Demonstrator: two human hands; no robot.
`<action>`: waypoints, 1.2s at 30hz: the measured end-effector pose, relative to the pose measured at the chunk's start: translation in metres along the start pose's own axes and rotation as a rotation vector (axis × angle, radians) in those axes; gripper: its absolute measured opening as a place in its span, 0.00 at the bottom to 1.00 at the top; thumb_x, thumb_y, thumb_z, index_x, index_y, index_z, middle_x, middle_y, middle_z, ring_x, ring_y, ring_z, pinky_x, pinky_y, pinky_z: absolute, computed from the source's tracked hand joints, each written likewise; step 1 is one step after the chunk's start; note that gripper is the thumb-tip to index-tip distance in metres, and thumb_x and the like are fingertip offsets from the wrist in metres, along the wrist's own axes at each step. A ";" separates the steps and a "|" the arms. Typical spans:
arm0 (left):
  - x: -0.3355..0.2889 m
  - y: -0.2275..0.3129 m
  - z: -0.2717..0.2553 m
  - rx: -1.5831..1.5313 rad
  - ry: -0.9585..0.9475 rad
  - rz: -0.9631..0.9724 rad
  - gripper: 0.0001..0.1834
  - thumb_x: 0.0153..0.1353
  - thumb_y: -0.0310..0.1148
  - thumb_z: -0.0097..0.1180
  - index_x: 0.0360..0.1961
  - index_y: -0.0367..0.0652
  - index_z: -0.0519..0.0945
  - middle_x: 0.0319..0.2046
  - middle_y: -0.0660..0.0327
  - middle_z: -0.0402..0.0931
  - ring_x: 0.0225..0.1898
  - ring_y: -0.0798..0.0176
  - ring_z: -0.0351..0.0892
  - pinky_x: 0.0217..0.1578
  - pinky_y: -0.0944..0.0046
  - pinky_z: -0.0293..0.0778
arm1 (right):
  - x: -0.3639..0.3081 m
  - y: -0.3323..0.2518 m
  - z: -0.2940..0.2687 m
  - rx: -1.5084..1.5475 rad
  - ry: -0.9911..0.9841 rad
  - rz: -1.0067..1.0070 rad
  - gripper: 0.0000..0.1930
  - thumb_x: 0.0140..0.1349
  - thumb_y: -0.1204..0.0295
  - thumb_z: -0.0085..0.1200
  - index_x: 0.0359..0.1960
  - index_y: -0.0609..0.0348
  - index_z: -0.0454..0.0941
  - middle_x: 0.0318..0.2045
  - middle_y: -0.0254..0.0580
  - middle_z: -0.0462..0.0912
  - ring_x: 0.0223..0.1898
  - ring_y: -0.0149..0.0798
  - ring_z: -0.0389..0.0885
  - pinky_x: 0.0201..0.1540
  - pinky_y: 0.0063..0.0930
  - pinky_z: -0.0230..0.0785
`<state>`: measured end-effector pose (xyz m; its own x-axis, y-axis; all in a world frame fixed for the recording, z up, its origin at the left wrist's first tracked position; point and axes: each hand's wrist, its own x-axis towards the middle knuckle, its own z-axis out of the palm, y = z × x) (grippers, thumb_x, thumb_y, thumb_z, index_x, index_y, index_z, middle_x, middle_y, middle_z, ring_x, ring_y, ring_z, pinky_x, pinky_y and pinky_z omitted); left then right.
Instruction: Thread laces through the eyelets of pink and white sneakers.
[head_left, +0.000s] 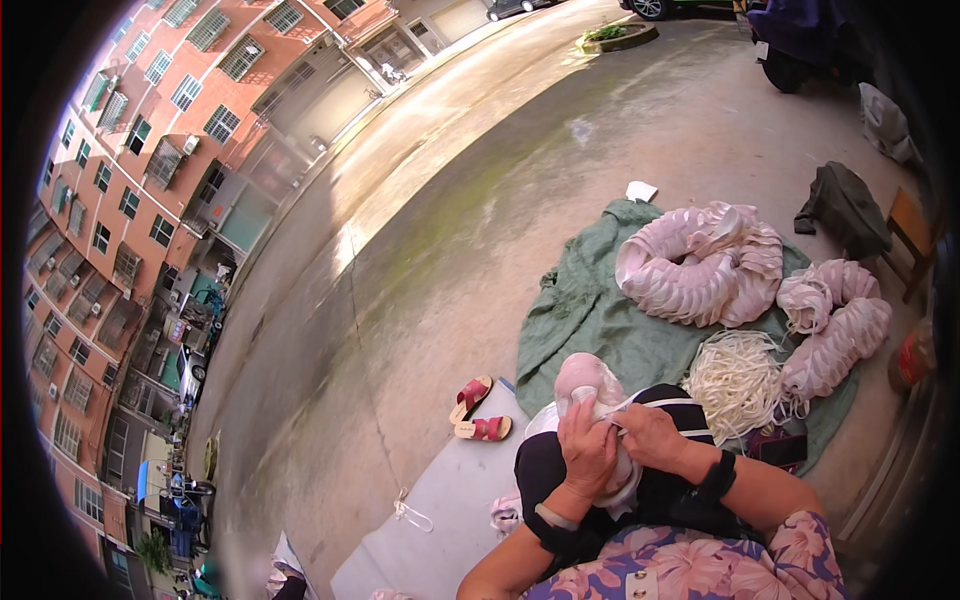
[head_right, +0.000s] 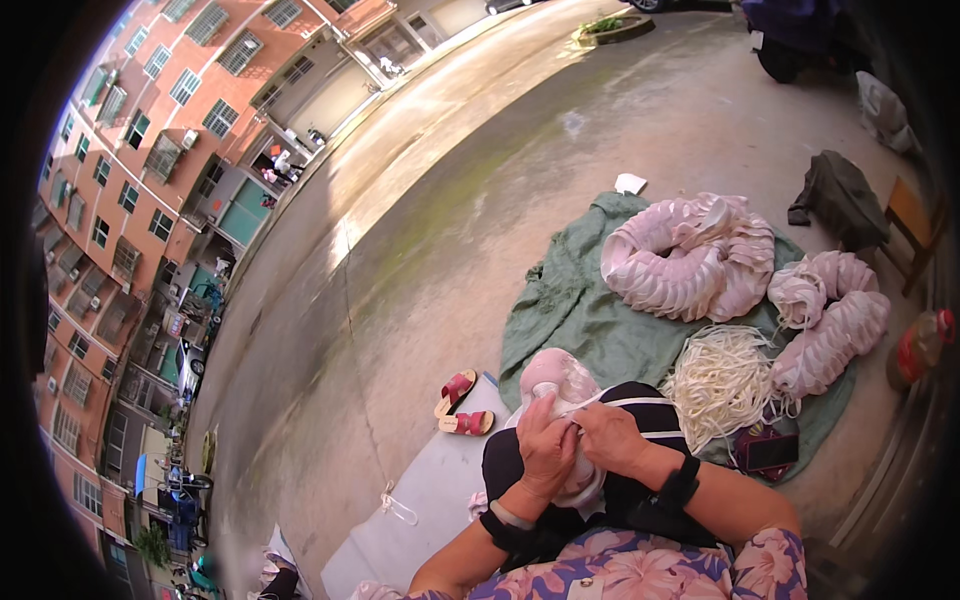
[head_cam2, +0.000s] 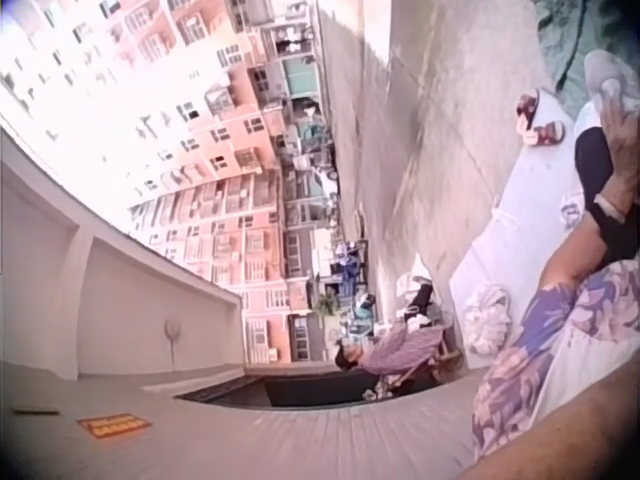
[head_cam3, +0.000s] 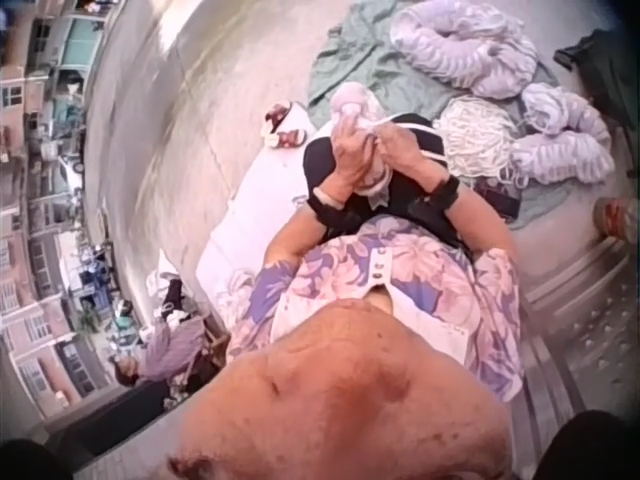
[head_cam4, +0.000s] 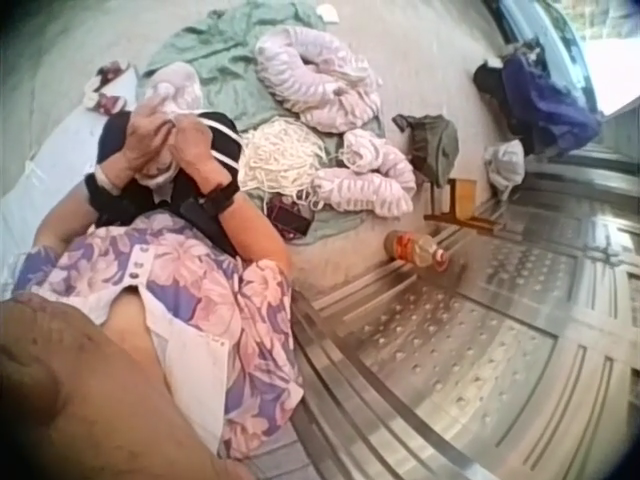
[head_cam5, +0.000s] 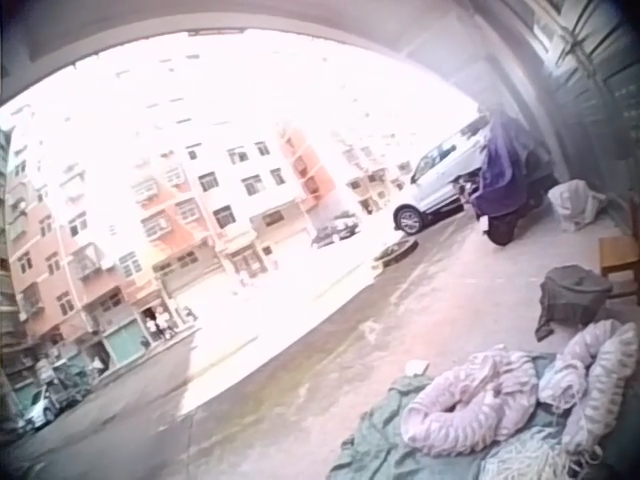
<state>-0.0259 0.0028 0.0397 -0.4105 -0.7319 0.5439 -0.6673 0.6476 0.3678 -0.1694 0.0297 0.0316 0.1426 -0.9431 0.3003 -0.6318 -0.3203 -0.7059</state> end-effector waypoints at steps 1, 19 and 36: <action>0.000 0.001 -0.001 0.003 0.000 -0.003 0.09 0.44 0.28 0.60 0.29 0.39 0.80 0.50 0.48 0.72 0.52 0.43 0.69 0.54 0.51 0.61 | -0.001 0.000 0.001 0.011 0.020 -0.028 0.13 0.45 0.76 0.50 0.36 0.62 0.73 0.30 0.51 0.76 0.32 0.53 0.77 0.35 0.42 0.70; -0.162 -0.166 -0.177 0.617 0.051 -0.378 0.03 0.46 0.22 0.46 0.19 0.33 0.67 0.37 0.41 0.74 0.37 0.40 0.72 0.39 0.47 0.68 | -0.014 0.007 -0.001 0.177 0.124 0.201 0.33 0.48 0.71 0.52 0.58 0.65 0.60 0.31 0.49 0.77 0.25 0.44 0.78 0.32 0.32 0.71; -0.049 -0.064 -0.059 -0.104 -0.071 -0.191 0.13 0.49 0.29 0.60 0.38 0.41 0.77 0.39 0.55 0.77 0.43 0.52 0.75 0.46 0.54 0.65 | 0.008 -0.004 -0.010 0.045 0.258 0.065 0.10 0.47 0.76 0.53 0.34 0.59 0.75 0.27 0.46 0.77 0.26 0.46 0.77 0.30 0.35 0.70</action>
<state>0.0735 0.0100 0.0334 -0.3276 -0.8541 0.4041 -0.6712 0.5113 0.5367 -0.1729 0.0244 0.0432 -0.0992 -0.9098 0.4030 -0.5977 -0.2693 -0.7551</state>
